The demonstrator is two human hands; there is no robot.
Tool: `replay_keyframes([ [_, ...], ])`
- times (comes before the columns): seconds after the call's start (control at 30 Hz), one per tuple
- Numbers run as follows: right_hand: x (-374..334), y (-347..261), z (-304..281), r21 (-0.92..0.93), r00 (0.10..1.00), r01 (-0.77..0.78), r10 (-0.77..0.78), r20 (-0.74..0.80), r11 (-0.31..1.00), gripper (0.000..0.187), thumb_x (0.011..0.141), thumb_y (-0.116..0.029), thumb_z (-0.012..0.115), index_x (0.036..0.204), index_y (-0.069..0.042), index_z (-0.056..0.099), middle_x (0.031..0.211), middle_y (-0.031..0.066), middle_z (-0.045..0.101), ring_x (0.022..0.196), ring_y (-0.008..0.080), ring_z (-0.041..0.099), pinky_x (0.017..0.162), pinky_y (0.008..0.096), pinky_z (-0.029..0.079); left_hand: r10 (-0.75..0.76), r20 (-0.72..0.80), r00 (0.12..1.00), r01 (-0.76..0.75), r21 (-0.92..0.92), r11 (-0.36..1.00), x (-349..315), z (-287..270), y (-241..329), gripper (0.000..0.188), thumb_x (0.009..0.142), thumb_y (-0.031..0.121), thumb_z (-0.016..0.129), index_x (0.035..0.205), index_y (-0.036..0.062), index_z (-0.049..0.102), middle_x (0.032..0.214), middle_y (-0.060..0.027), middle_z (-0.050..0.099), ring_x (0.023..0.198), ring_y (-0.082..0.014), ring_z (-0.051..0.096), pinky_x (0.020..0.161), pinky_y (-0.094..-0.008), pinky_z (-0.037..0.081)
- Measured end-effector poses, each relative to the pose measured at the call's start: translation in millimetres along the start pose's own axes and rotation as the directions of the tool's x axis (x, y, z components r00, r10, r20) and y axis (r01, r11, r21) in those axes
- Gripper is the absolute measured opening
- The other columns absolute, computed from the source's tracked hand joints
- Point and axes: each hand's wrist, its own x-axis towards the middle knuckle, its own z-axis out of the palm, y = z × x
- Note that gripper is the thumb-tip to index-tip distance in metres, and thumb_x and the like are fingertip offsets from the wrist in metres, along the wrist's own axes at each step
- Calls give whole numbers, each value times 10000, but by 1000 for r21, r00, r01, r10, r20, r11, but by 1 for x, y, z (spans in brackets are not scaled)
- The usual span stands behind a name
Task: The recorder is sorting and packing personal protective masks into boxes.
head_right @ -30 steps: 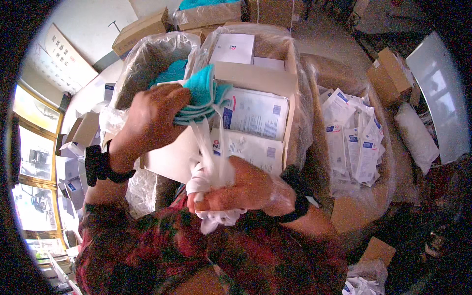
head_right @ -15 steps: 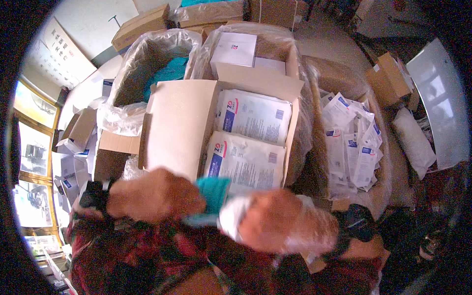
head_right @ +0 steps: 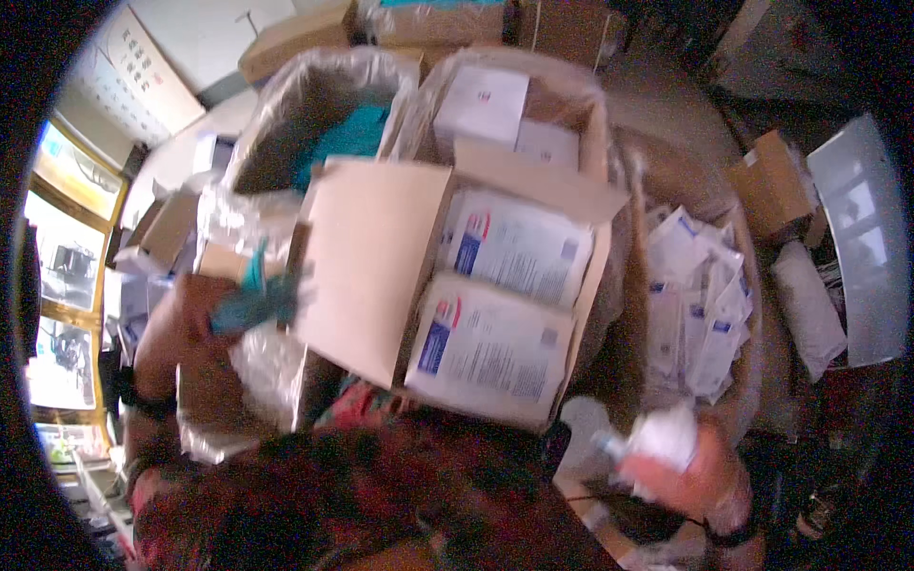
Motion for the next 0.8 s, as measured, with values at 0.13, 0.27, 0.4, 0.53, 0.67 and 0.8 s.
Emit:
replay_keyframes([
  [0.13,48,3,27,-109,872,457,-469,-137,883,201,771,-105,718,919,-3,629,802,82,670,713,141,639,663,300,517,667,-209,715,-589,-695,413,-2,29,-19,325,710,100,746,1003,31,625,774,-108,629,707,-229,608,684,-299,485],
  [0.27,58,10,49,275,898,349,-236,-370,896,182,743,-45,694,903,6,624,795,81,660,703,142,629,663,300,521,265,-423,866,-419,-905,-74,57,50,0,476,713,97,778,1141,24,583,1021,-42,650,890,-130,609,819,-307,508],
  [0.4,62,-4,71,321,890,426,-328,-317,846,127,769,-15,630,894,10,620,802,75,668,690,143,635,647,290,518,-8,-391,920,-371,-866,-336,156,34,-24,488,839,221,681,1228,-26,521,1104,-133,629,938,-213,635,787,-341,540],
  [0.53,70,-16,86,235,826,564,-540,-163,792,107,817,-76,646,891,-1,626,825,69,679,708,121,619,675,266,497,-233,-206,950,-254,-946,-199,252,60,-42,520,848,355,687,1169,-24,536,994,-100,626,831,-171,602,719,-255,495],
  [0.67,84,-14,86,227,820,564,-570,-45,794,144,849,-72,615,976,-3,605,801,38,656,670,86,581,612,245,469,-282,-380,881,-434,-886,-163,227,88,19,412,847,277,698,1109,-8,556,920,-50,602,818,-140,573,721,-250,457],
  [0.8,103,-22,94,338,862,507,-476,-176,793,103,895,-66,551,961,-13,611,814,20,637,685,74,572,614,240,470,248,-419,873,-311,-872,-378,114,72,58,409,835,190,713,1153,6,532,954,-78,625,839,-145,594,723,-267,485],
])
